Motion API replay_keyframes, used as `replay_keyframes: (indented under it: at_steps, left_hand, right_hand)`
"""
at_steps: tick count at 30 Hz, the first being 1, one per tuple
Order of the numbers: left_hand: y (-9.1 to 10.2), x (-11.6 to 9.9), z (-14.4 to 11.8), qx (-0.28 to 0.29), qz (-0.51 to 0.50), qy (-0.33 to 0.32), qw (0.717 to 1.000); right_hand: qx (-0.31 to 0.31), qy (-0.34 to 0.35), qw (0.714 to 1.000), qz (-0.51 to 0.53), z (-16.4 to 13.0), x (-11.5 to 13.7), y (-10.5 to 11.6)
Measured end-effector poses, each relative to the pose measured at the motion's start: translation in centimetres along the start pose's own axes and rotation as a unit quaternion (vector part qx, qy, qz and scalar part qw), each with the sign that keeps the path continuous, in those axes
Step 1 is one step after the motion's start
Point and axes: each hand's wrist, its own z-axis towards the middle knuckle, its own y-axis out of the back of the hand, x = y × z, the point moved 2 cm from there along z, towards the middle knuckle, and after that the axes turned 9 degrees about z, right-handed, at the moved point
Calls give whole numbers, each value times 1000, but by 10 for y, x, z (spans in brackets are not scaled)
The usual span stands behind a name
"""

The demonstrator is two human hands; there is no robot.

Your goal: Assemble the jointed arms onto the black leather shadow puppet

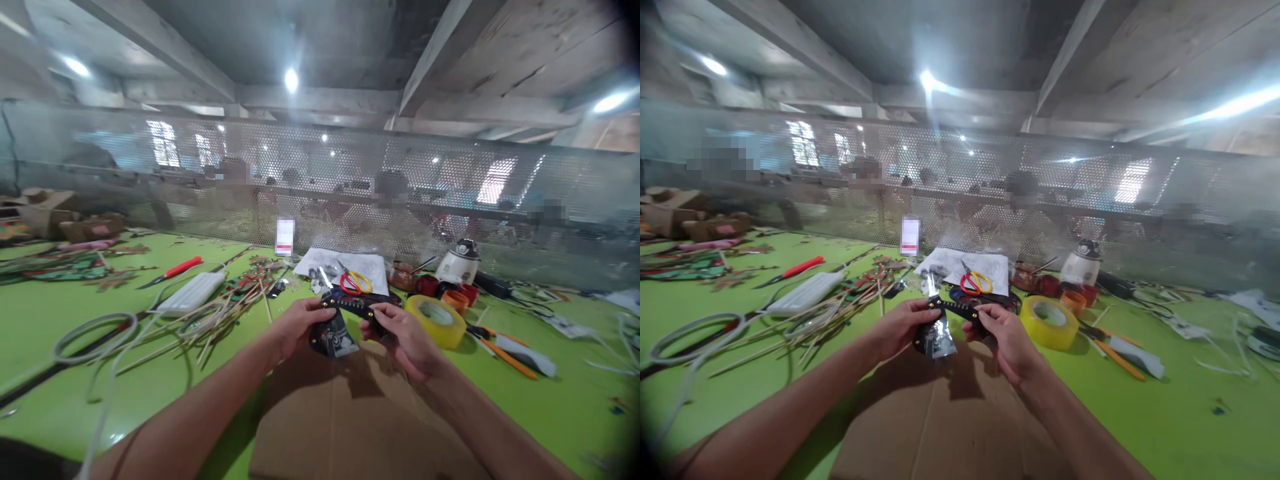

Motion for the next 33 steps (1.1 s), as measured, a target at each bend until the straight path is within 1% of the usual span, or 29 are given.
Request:
replay_keyframes:
  at_steps: [3,5,7,10,12,16,21,24,27,29,33]
  left_hand:
    - [3,-2,1,-22,71,-35,997]
    - [5,-2,2,-30,123,-51,991]
    - [5,-2,3,-32,158,-58,985]
    - [4,1,3,-28,184,-44,981]
    - [3,3,2,-25,193,-23,981]
    - [2,4,0,-18,192,0,981]
    - [4,2,-2,-22,167,20,986]
    - [5,0,-4,5,158,33,987]
    - [4,-1,-7,42,149,24,988]
    - [3,-1,-8,57,148,22,987]
    - [2,1,-7,66,165,22,984]
  right_hand:
    - [29,-6,996,-85,0,-1,2]
    - [41,1,987,-157,0,-2,4]
    - [40,13,974,-222,2,-5,6]
    - [48,13,952,-302,5,-9,10]
    - [45,4,944,-328,7,-10,12]
    - [26,-25,952,-304,5,-6,14]
    - [58,-72,970,-223,5,-6,17]
    - [78,-105,966,-223,6,-10,22]
    - [71,-132,965,-215,7,-12,25]
    - [68,-135,966,-211,6,-11,24]
    - [81,-109,961,-239,6,-6,19]
